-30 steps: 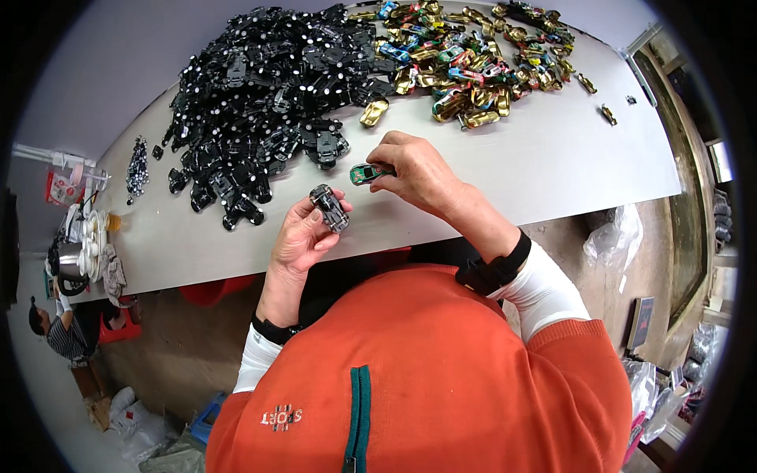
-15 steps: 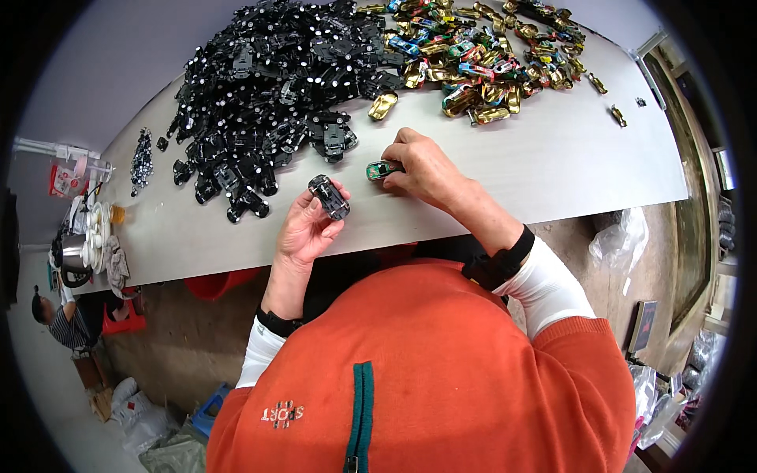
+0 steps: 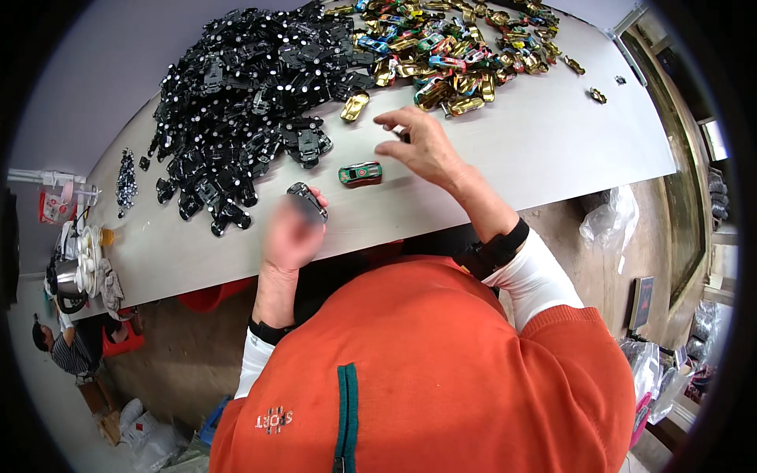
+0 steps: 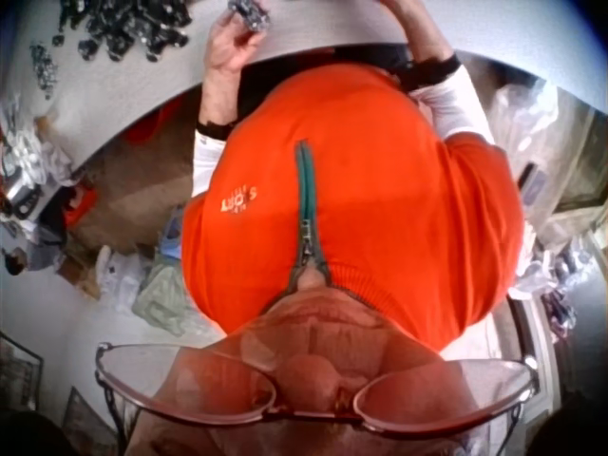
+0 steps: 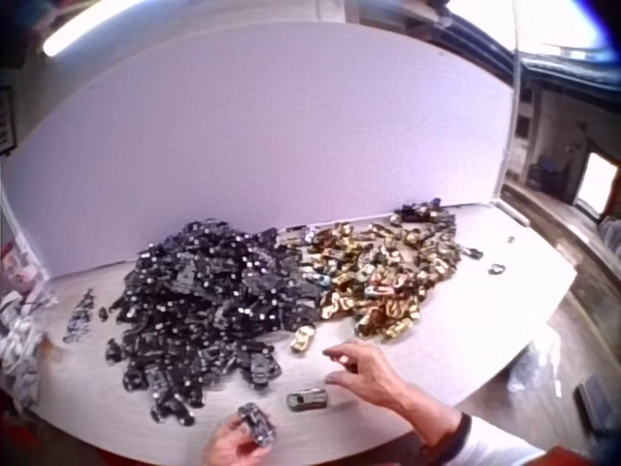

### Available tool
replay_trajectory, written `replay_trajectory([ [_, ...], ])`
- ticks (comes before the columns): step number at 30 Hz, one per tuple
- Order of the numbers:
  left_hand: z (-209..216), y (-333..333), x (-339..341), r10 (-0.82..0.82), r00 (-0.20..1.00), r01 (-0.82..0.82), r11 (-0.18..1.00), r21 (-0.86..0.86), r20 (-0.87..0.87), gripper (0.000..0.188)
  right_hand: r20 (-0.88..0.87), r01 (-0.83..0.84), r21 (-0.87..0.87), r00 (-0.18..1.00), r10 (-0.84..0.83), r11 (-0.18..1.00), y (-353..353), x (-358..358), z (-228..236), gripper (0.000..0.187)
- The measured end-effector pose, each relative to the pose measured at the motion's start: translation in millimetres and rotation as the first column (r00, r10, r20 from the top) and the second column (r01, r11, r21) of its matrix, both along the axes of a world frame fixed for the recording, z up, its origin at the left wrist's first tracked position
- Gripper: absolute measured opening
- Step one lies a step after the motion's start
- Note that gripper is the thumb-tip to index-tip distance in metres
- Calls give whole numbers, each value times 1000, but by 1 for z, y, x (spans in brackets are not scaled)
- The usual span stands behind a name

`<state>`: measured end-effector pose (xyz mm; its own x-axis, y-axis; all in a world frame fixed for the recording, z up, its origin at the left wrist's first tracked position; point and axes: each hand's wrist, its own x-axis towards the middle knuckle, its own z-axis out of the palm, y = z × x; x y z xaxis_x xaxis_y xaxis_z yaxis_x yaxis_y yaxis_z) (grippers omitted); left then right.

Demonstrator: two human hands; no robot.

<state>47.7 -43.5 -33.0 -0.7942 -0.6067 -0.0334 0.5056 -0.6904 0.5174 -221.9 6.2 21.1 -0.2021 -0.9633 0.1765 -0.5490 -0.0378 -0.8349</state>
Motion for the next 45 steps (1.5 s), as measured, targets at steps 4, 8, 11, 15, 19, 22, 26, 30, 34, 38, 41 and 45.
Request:
replay_trajectory([
  [4,-2,-2,-1,-14,1000,14,1000,-10,-27,32,-7,125,-16,992,-126,992,2,-24,3,28],
  [8,-3,-2,-2,-7,1000,7,1000,-6,-22,32,-267,-155,28,951,157,987,8,16,8,36],
  [11,-6,-2,-1,2,999,-3,1000,-3,-37,32,-394,-203,180,881,260,962,-1,39,5,33],
  [15,-3,1,0,26,998,-26,1000,4,-53,32,-556,-348,165,740,378,923,-9,27,2,41],
  [19,-5,1,2,12,998,-11,1000,4,-58,33,-539,-339,91,774,333,936,-8,12,7,35],
  [22,-9,-1,1,-3,996,2,1000,-19,-84,34,-452,-12,-56,892,-15,998,-5,-1,16,13],
  [26,-7,3,-1,78,996,-79,997,-20,-37,35,-561,22,249,818,126,968,-13,18,16,47],
  [30,-3,2,-1,96,994,-97,995,-22,-42,36,-589,-30,263,787,185,964,-27,31,5,45],
  [34,0,2,3,98,993,-99,995,-7,-60,39,-291,-145,235,933,212,961,-23,24,6,32],
  [38,13,-1,-1,192,980,-193,981,-15,-49,43,384,-203,147,914,133,968,-1,48,32,26],
  [41,24,-1,-6,228,973,-227,973,-52,19,43,490,-246,143,859,147,959,10,68,41,25],
  [45,22,-3,-11,234,971,-227,967,-117,51,43,483,-240,83,859,172,967,8,70,38,22],
])
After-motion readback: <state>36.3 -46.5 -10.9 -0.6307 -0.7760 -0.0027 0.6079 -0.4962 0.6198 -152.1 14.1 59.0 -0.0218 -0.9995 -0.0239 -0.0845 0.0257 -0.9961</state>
